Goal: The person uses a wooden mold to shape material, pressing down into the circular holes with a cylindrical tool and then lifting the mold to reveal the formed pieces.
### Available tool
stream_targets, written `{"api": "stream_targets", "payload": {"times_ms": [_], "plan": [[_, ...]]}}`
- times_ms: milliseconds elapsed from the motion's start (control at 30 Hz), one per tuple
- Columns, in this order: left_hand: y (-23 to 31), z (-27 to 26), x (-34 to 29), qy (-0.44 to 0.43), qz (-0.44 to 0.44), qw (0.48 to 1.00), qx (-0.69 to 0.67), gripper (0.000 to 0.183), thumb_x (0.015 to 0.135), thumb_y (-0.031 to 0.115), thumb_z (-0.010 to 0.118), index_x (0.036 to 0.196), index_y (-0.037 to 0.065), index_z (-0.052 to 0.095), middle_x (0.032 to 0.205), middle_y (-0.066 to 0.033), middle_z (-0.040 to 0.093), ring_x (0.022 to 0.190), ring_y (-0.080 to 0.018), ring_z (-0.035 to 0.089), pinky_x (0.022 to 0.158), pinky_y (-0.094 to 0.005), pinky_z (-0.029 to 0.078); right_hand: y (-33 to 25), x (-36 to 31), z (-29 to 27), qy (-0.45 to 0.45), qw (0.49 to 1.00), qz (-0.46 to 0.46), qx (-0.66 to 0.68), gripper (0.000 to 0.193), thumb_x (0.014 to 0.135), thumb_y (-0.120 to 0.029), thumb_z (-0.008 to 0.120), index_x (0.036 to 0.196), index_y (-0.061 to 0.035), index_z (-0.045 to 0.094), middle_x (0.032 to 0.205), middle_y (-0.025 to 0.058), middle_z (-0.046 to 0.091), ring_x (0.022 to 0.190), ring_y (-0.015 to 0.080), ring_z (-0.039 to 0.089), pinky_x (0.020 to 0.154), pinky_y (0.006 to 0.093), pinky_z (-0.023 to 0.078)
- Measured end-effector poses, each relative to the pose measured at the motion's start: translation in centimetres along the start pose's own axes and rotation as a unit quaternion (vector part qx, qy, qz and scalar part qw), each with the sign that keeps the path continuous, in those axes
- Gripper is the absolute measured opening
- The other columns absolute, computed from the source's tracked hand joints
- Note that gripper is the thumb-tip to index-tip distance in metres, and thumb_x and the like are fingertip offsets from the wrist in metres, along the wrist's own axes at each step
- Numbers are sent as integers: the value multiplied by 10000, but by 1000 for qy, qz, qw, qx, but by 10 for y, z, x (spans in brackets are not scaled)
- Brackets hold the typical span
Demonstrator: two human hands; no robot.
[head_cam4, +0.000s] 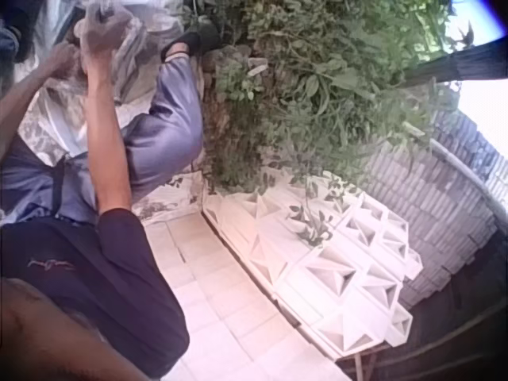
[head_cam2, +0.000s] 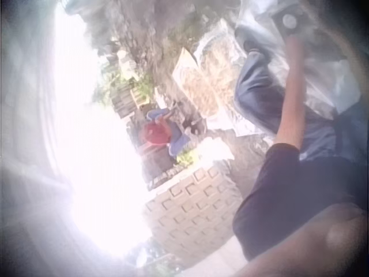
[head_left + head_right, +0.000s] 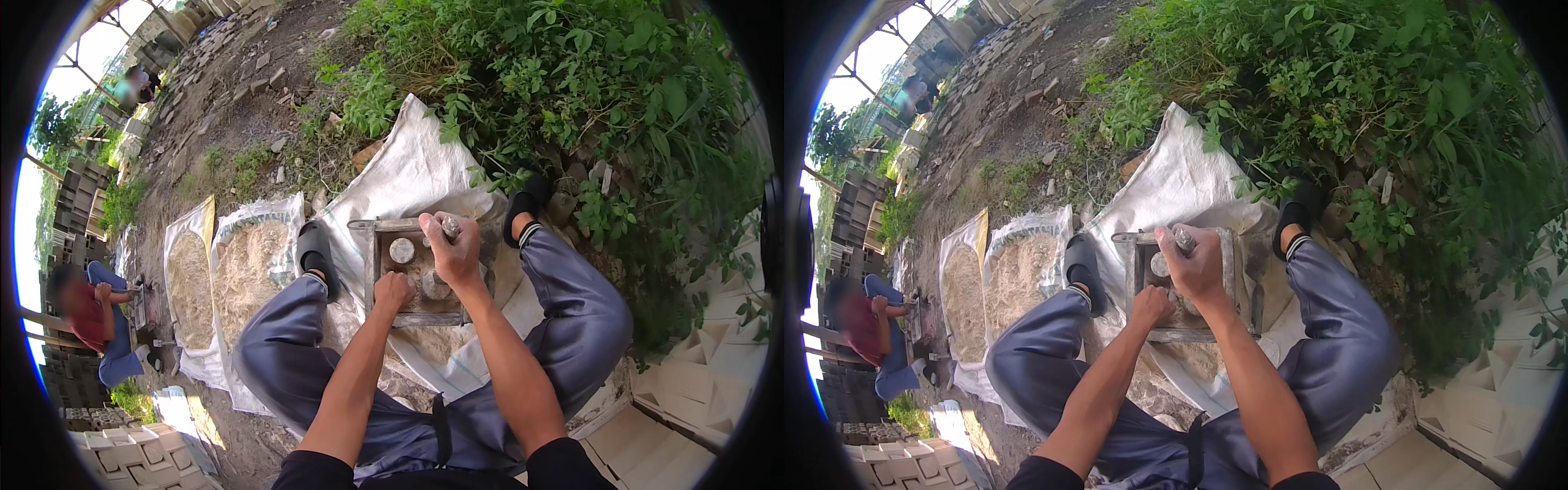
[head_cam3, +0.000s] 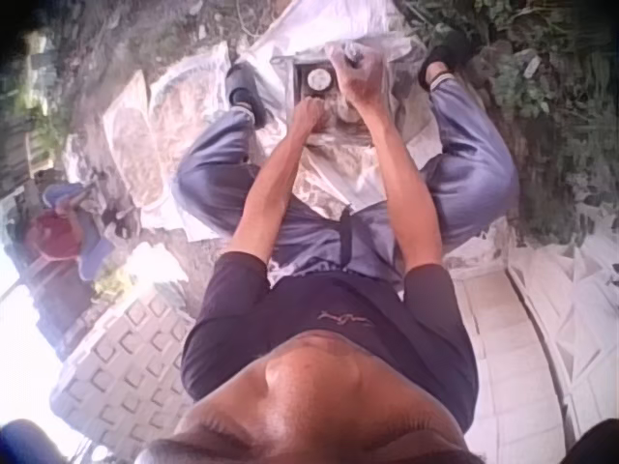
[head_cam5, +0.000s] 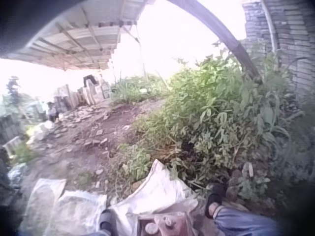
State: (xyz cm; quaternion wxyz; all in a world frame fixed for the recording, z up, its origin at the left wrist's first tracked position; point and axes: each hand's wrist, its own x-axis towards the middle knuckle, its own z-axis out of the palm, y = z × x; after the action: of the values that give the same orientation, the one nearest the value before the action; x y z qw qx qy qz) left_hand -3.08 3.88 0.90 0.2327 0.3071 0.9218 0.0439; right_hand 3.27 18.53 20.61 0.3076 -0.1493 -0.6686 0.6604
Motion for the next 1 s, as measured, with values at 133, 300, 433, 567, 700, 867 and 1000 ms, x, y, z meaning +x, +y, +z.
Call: {"api": "stream_targets", "payload": {"times_ms": [133,300,433,567,700,867,1000], "plan": [[7,-6,-3,9,28,999,-16,332,797,303,570,872,10,706,890,-221,677,851,-360,669,762,-423,548,5,4,-4,5,1000,14,-6,427,905,-215,572,541,-44,428,497,-63,347,490,31,315,447,259,268],[-24,36,3,223,49,973,16,483,801,284,575,1122,-77,561,1157,-287,580,1058,-387,587,914,-439,478,0,6,7,0,1000,11,20,437,911,-226,579,532,-72,426,492,-67,372,464,27,325,426,247,256],[-9,40,7,234,30,965,-117,528,813,318,573,1131,-101,523,1233,-303,526,1137,-386,536,975,-441,431,12,5,-4,7,999,42,5,447,913,-244,587,531,-83,421,494,-70,377,451,22,326,411,240,238],[-16,26,12,-30,-23,994,-98,514,818,408,570,1021,-63,612,1107,-277,606,1058,-394,587,919,-428,475,13,5,-3,2,999,32,20,442,911,-242,592,533,-87,424,499,-66,385,446,22,337,405,232,235],[8,16,7,-17,-21,998,-56,480,806,437,586,909,-24,674,946,-209,673,981,-354,640,835,-414,519,19,6,-10,11,1000,3,-10,437,910,-227,588,535,-84,414,501,-57,381,447,28,331,410,233,235],[14,9,7,-11,-85,996,-28,426,789,389,614,955,1,673,974,-172,681,968,-303,656,874,-390,498,16,9,0,13,998,22,49,431,916,-183,568,540,-89,379,493,-60,345,437,33,282,407,246,203],[14,32,-11,106,-17,992,65,395,848,275,518,1129,22,638,1033,-171,668,1139,-324,551,1081,-470,279,10,5,5,10,997,50,64,421,914,-157,551,539,-88,373,489,-57,341,428,31,272,410,247,183]]}}
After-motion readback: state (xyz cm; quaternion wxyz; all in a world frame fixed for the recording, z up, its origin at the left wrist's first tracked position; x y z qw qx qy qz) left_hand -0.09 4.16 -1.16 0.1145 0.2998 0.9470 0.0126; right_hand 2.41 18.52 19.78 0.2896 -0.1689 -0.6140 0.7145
